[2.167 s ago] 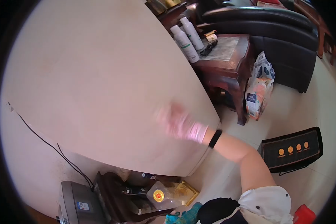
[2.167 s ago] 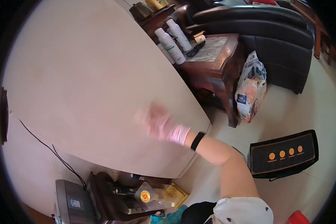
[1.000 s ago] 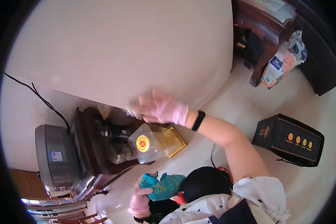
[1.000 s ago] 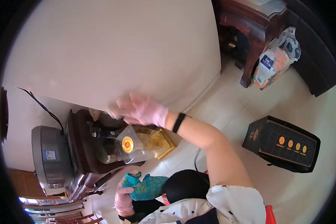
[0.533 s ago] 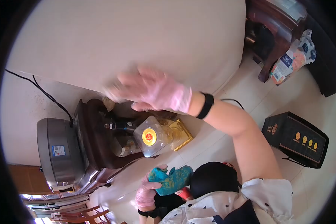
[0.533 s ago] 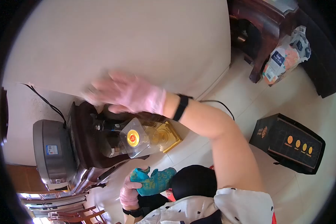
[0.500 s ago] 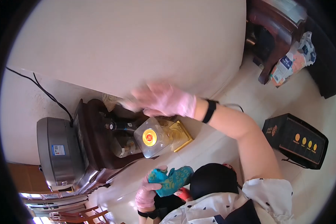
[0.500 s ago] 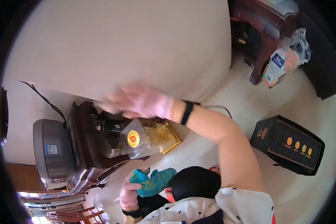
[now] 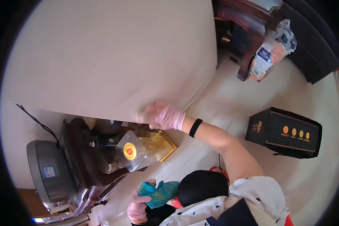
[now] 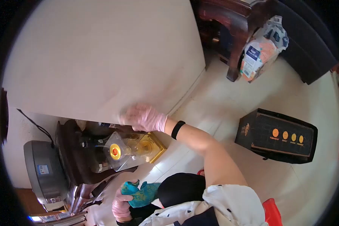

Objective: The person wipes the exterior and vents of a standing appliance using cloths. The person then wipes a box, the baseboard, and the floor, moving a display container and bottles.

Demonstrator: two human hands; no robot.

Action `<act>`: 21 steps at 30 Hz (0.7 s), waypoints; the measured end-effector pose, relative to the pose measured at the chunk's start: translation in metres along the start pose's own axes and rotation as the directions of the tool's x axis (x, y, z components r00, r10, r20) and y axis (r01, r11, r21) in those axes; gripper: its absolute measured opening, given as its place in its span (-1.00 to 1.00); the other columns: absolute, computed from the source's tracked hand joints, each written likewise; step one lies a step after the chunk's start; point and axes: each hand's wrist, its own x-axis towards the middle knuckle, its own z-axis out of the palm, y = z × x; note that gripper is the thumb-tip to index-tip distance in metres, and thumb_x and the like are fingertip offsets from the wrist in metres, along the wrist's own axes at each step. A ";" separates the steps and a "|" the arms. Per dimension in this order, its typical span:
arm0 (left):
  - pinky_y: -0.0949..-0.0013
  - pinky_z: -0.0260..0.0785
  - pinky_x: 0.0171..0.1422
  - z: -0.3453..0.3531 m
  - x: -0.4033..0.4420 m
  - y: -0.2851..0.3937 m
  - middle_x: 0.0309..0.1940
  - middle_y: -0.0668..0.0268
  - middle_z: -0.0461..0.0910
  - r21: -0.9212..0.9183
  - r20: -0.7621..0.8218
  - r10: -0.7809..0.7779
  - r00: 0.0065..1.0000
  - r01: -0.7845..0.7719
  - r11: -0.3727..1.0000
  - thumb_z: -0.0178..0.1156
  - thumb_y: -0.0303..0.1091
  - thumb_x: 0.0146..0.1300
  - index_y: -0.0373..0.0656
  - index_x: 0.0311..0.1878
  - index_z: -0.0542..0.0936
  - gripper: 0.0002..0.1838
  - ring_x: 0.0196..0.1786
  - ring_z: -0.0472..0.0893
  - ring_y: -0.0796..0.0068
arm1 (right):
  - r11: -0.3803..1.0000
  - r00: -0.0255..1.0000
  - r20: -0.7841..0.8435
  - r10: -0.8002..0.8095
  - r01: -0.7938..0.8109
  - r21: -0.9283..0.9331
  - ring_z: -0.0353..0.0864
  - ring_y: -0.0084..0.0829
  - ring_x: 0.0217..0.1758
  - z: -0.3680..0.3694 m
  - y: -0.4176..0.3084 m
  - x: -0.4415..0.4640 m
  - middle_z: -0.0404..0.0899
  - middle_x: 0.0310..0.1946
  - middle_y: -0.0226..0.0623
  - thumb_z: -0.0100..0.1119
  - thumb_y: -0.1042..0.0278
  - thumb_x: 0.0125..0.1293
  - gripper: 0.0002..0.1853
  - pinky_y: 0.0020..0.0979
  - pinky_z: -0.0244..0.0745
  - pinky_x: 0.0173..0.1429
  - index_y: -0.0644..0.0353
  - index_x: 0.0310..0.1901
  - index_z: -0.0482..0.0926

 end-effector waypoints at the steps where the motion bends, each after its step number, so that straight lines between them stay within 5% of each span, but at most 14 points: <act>1: 0.41 0.28 0.27 0.001 0.001 -0.001 -0.05 0.21 0.58 0.008 0.010 -0.010 1.000 0.010 1.000 0.27 -0.57 -0.41 -0.36 0.08 0.52 -0.26 0.04 0.54 0.36 | 1.000 1.000 -0.002 0.015 -0.015 0.005 -0.34 -0.11 0.57 0.005 0.010 -0.008 -0.26 0.48 0.03 -0.20 0.07 0.39 -0.26 -0.13 -0.34 0.56 0.29 0.45 -0.18; 3: 0.40 0.29 0.26 -0.002 -0.001 -0.005 -0.06 0.20 0.58 0.091 -0.020 0.010 1.000 -0.009 0.996 0.29 -0.55 -0.42 -0.37 0.07 0.52 -0.26 0.03 0.54 0.34 | 0.935 0.935 0.002 0.356 -0.356 0.002 -0.40 -0.24 0.58 0.023 0.045 -0.017 -0.33 0.50 -0.05 -0.17 0.06 0.39 -0.24 -0.18 -0.40 0.57 0.20 0.47 -0.24; 4: 0.40 0.29 0.26 -0.006 -0.005 -0.009 -0.06 0.20 0.58 0.084 -0.024 -0.002 1.000 0.004 0.996 0.29 -0.55 -0.42 -0.37 0.07 0.52 -0.26 0.03 0.54 0.34 | 0.934 0.934 0.016 0.357 -0.357 0.006 -0.40 -0.24 0.58 0.037 0.060 -0.015 -0.33 0.50 -0.05 -0.17 0.06 0.39 -0.24 -0.18 -0.40 0.57 0.20 0.47 -0.24; 5: 0.39 0.29 0.25 -0.011 -0.007 -0.011 -0.05 0.20 0.58 0.061 -0.026 -0.007 1.000 0.009 0.998 0.31 -0.55 -0.42 -0.37 0.08 0.52 -0.25 0.03 0.54 0.34 | 0.860 0.816 -0.304 0.492 -0.402 0.314 -0.42 -0.25 0.58 0.052 0.078 -0.011 -0.37 0.51 -0.08 -0.22 0.07 0.41 -0.26 -0.20 -0.41 0.57 0.21 0.46 -0.27; 7: 0.38 0.29 0.25 -0.016 -0.010 -0.014 -0.05 0.20 0.58 0.037 -0.038 -0.018 0.999 0.020 0.999 0.32 -0.54 -0.43 -0.37 0.08 0.52 -0.24 0.03 0.54 0.33 | 0.605 0.218 -0.578 0.787 -0.087 0.791 -0.47 -0.28 0.58 0.087 0.109 0.000 -0.45 0.51 -0.13 -0.33 0.11 0.45 -0.29 -0.24 -0.44 0.57 0.22 0.46 -0.34; 8: 0.37 0.29 0.25 -0.016 -0.009 -0.013 -0.06 0.20 0.58 0.052 -0.048 -0.024 0.999 0.027 0.998 0.33 -0.54 -0.43 -0.38 0.08 0.51 -0.24 0.03 0.54 0.33 | 0.483 -0.135 -0.464 0.876 0.205 0.852 -0.49 -0.29 0.58 0.102 0.118 0.003 -0.49 0.52 -0.16 -0.39 0.12 0.48 -0.31 -0.26 -0.45 0.57 0.23 0.46 -0.38; 10: 0.37 0.30 0.25 -0.012 -0.007 -0.012 -0.06 0.20 0.58 0.069 -0.060 -0.050 0.997 0.054 0.996 0.34 -0.53 -0.44 -0.38 0.08 0.51 -0.23 0.03 0.54 0.33 | 0.558 -0.086 -0.553 0.828 0.049 0.828 -0.52 -0.21 0.57 0.148 0.070 0.052 -0.52 0.51 -0.14 -0.52 0.11 0.51 -0.34 -0.26 -0.45 0.57 0.33 0.44 -0.41; 12: 0.37 0.32 0.22 -0.003 0.005 -0.008 -0.07 0.21 0.59 0.064 -0.066 -0.053 0.996 0.058 0.996 0.34 -0.54 -0.45 -0.37 0.09 0.51 -0.23 0.02 0.55 0.34 | 0.848 0.088 -0.847 0.525 -0.138 0.511 -0.55 -0.21 0.57 0.172 -0.003 0.062 -0.54 0.51 -0.13 -0.58 0.13 0.52 -0.36 -0.28 -0.46 0.57 0.38 0.42 -0.42; 13: 0.37 0.32 0.22 -0.001 0.008 -0.008 -0.07 0.21 0.59 0.074 -0.055 -0.059 0.997 0.063 0.995 0.34 -0.54 -0.45 -0.37 0.09 0.51 -0.23 0.02 0.55 0.34 | 0.845 0.075 -0.846 0.527 -0.148 0.513 -0.55 -0.21 0.57 0.162 -0.002 0.054 -0.54 0.51 -0.13 -0.58 0.13 0.52 -0.36 -0.28 -0.46 0.57 0.38 0.42 -0.42; 15: 0.36 0.34 0.22 -0.002 0.009 -0.010 -0.07 0.21 0.59 0.078 -0.070 -0.037 0.997 0.042 0.996 0.35 -0.56 -0.45 -0.36 0.09 0.52 -0.22 0.03 0.56 0.34 | 0.494 0.175 -0.504 0.846 0.098 0.864 -0.56 -0.13 0.56 0.142 0.003 0.034 -0.58 0.48 0.03 -0.41 0.22 0.43 -0.28 -0.17 -0.58 0.56 0.37 0.41 -0.48; 16: 0.35 0.34 0.22 -0.011 0.007 -0.015 -0.06 0.21 0.59 0.082 -0.067 -0.055 0.996 0.060 0.995 0.35 -0.57 -0.46 -0.35 0.08 0.52 -0.22 0.03 0.56 0.33 | 0.495 0.167 -0.506 0.846 0.103 0.863 -0.56 -0.13 0.56 0.136 0.033 0.026 -0.58 0.48 0.03 -0.41 0.22 0.43 -0.28 -0.17 -0.58 0.56 0.37 0.41 -0.48; 18: 0.32 0.35 0.25 -0.021 0.001 -0.018 -0.04 0.19 0.60 0.087 -0.072 -0.090 0.993 0.096 0.992 0.36 -0.59 -0.50 -0.36 0.07 0.53 -0.20 0.05 0.56 0.31 | 0.380 -0.145 -0.359 0.922 0.162 0.911 -0.41 -0.18 0.57 0.119 0.133 -0.003 -0.53 0.50 -0.02 -0.60 0.03 0.51 -0.33 -0.19 -0.47 0.57 0.33 0.43 -0.44; 19: 0.32 0.35 0.25 -0.024 0.000 -0.019 -0.04 0.19 0.60 0.085 -0.083 -0.101 0.991 0.108 0.991 0.36 -0.59 -0.50 -0.36 0.07 0.53 -0.20 0.05 0.56 0.31 | 0.159 0.111 -0.363 0.925 0.756 0.635 -0.39 -0.25 0.58 0.099 0.168 -0.029 -0.39 0.51 -0.09 -0.54 -0.10 0.50 -0.28 -0.26 -0.32 0.56 0.27 0.45 -0.36; 21: 0.30 0.35 0.25 -0.026 -0.005 -0.021 -0.03 0.19 0.60 0.033 -0.135 -0.101 0.986 0.107 0.994 0.35 -0.60 -0.52 -0.36 0.07 0.53 -0.19 0.05 0.56 0.32 | 0.263 0.014 -0.330 0.944 0.572 0.777 -0.42 -0.23 0.58 0.103 0.155 -0.017 -0.44 0.51 -0.08 -0.57 -0.03 0.51 -0.31 -0.24 -0.37 0.57 0.31 0.44 -0.38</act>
